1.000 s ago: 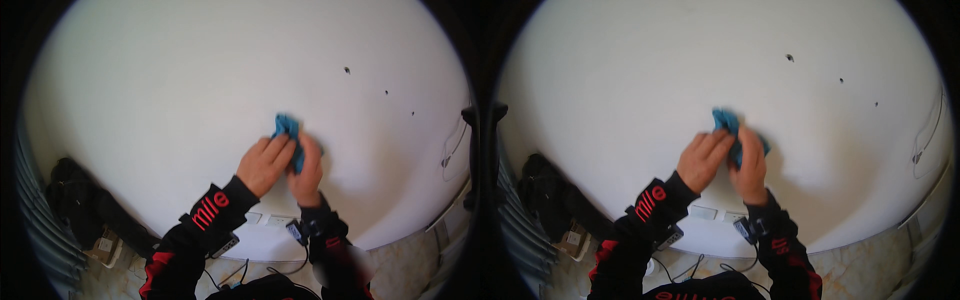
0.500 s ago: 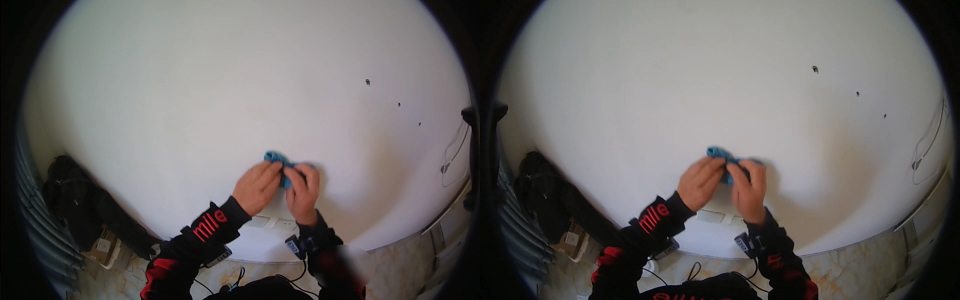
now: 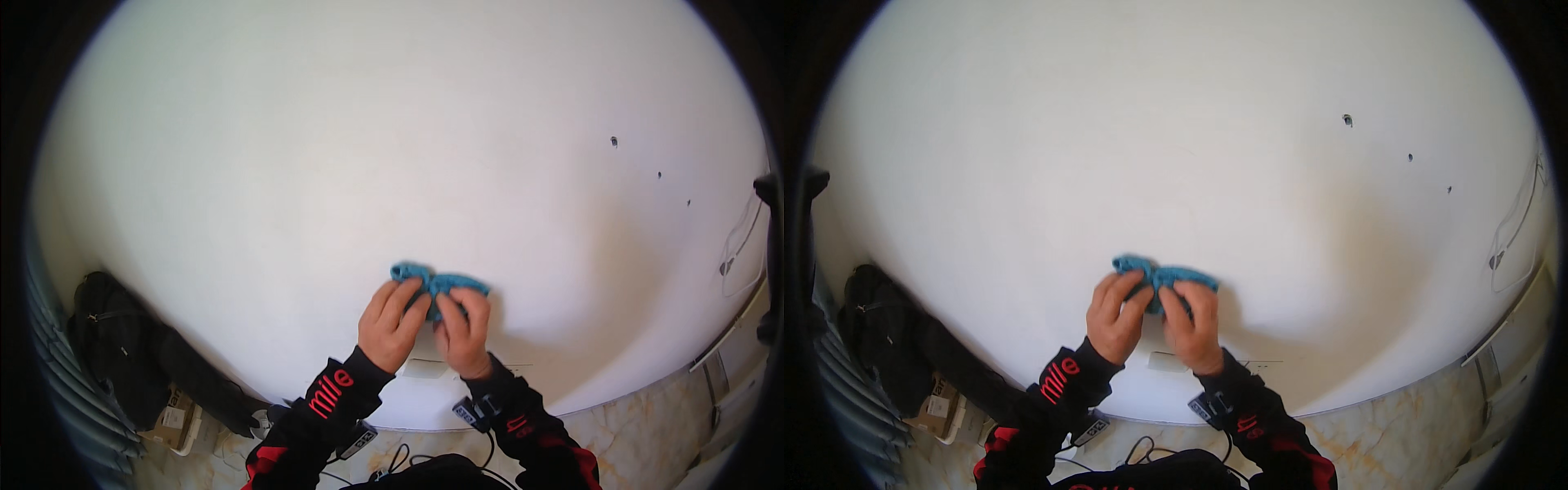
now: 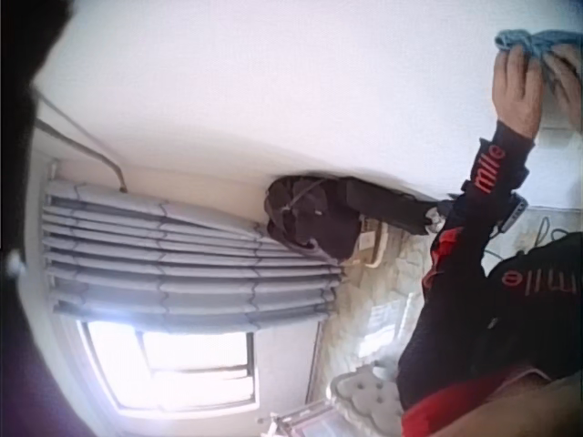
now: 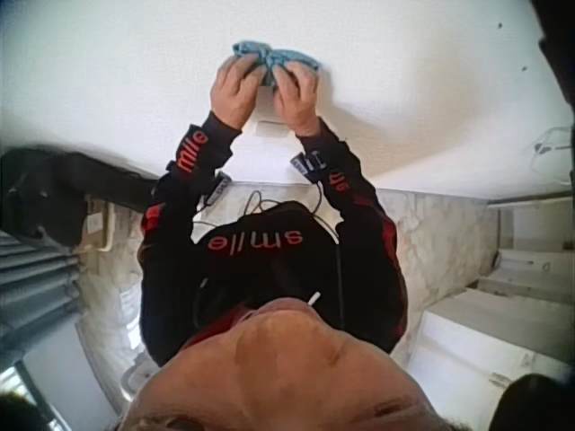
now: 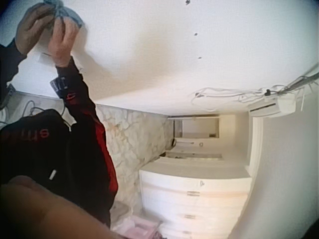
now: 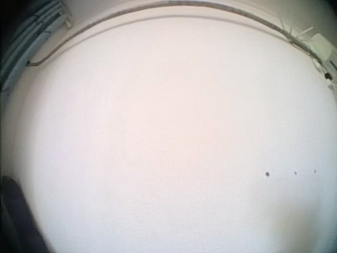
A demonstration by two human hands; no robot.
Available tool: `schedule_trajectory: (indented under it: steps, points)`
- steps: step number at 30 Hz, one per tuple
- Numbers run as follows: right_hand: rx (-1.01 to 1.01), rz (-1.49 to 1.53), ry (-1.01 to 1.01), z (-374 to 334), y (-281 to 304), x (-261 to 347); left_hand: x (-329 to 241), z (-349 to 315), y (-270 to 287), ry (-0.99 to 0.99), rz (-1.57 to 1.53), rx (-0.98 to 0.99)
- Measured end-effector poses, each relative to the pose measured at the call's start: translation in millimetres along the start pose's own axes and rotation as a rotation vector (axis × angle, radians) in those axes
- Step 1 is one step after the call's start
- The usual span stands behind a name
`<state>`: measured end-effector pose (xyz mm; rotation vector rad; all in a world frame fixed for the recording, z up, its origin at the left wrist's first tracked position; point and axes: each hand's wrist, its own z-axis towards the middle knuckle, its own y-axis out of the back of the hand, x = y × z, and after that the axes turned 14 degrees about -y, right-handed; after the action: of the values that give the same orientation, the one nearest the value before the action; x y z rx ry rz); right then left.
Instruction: The person wipes a white wall with a blue cloth, moving around a black bag and a cardboard box on the floor. The person also wipes the curtain and returns to wiping the wall, focusing on areas around wall sockets.
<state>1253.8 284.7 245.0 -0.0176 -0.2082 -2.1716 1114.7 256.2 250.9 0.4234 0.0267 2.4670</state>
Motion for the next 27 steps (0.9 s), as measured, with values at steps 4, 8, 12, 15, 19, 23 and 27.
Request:
schedule_trajectory:
  steps: [4,8,12,15,19,23,27]
  points:
    - [0.039,-0.040,-0.009,29,-1,-6,22,14,3,-0.048,-0.051,0.021]
    - [0.012,-0.096,-0.037,120,-11,-12,69,81,0,0.062,0.069,-0.062]
    - [-0.069,-0.025,-0.016,108,-20,-2,57,74,-7,0.015,0.087,-0.130]
    - [0.032,-0.063,-0.060,22,-15,6,14,2,0,0.102,0.040,0.074]
    - [0.265,0.010,-0.130,-61,3,5,-25,-70,5,0.155,-0.131,0.226]
    - [0.194,0.026,-0.180,-11,12,-15,-2,-27,-10,0.107,-0.112,0.132]
    - [-0.049,-0.042,-0.212,60,25,-37,18,46,-34,0.090,0.031,0.021]
